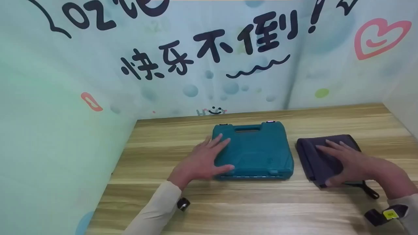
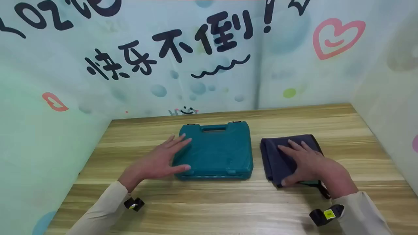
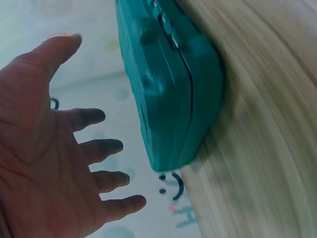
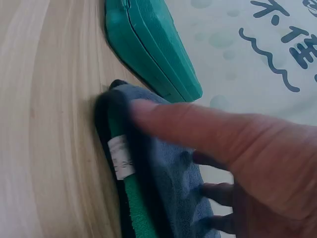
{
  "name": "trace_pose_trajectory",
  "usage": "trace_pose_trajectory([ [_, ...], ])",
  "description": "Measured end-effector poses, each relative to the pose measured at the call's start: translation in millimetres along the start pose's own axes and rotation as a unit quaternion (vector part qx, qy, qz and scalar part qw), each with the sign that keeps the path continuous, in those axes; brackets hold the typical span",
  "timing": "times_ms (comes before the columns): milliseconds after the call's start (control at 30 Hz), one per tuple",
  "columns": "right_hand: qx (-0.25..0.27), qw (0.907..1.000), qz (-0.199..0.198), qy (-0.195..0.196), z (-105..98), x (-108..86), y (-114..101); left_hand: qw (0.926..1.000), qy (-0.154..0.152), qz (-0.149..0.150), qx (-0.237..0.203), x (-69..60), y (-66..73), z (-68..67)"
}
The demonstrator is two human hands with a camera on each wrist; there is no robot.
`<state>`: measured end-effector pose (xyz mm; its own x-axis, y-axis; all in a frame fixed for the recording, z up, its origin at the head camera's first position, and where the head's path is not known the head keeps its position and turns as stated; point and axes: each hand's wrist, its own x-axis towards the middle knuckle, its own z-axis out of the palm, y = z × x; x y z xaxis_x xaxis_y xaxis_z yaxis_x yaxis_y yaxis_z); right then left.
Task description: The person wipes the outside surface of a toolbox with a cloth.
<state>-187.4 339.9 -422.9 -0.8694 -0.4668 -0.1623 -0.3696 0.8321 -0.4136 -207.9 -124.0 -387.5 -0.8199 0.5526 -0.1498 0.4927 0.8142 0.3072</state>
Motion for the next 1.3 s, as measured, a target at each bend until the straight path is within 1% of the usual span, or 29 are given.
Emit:
trace_pose_trajectory([
  [100, 0.001, 0.9995, 0.01, -0.029, 0.7, 0.8, 0.6, 0.9997, -0.018, 0.009, 0.013, 7.9, 6.8, 1.3],
  [167, -0.012, 0.9995, 0.007, -0.027, 2.4, 2.2, 0.1, 0.9993, -0.028, 0.013, 0.021, 13.9, 10.4, 2.1],
  [233, -0.035, 0.9993, -0.001, -0.013, 4.6, 3.9, 0.6, 0.9988, -0.04, 0.014, 0.026, 19.8, 13.1, 2.5],
  [300, -0.053, 0.9985, -0.009, 0.004, 6.6, 5.3, 1.3, 0.9979, -0.059, 0.009, 0.026, 25.2, 15.2, 2.5],
  [433, -0.084, 0.9948, -0.026, 0.05, 9.4, 8.1, 2.6, 0.9957, -0.088, -0.003, 0.029, 32.9, 18.0, 0.8],
  [567, -0.089, 0.9903, -0.037, 0.1, 10.3, 10.6, 4.4, 0.9946, -0.096, -0.004, 0.039, 38.8, 20.4, 1.2],
  [667, -0.082, 0.9891, -0.037, 0.116, 9.3, 13.3, 6.7, 0.9944, -0.095, -0.002, 0.047, 42.6, 22.7, 4.3],
  [767, -0.071, 0.9887, -0.026, 0.13, 6.2, 16.0, 9.1, 0.9946, -0.09, -0.003, 0.052, 45.7, 26.1, 8.4],
  [833, -0.059, 0.9873, -0.018, 0.146, 2.8, 17.6, 11.0, 0.9949, -0.086, -0.003, 0.053, 47.4, 28.7, 10.7],
  [1000, 0.002, 0.9808, -0.003, 0.195, -4.1, 24.0, 10.4, 0.9947, -0.081, 0.0, 0.064, 50.3, 33.4, 13.7],
  [1167, 0.079, 0.9715, 0.008, 0.223, -6.8, 39.7, -3.5, 0.9946, -0.083, 0.0, 0.062, 51.1, 35.8, 14.0],
  [1300, 0.12, 0.9626, -0.002, 0.243, -9.3, 56.7, -22.6, 0.9944, -0.087, -0.001, 0.061, 51.5, 36.7, 13.6],
])
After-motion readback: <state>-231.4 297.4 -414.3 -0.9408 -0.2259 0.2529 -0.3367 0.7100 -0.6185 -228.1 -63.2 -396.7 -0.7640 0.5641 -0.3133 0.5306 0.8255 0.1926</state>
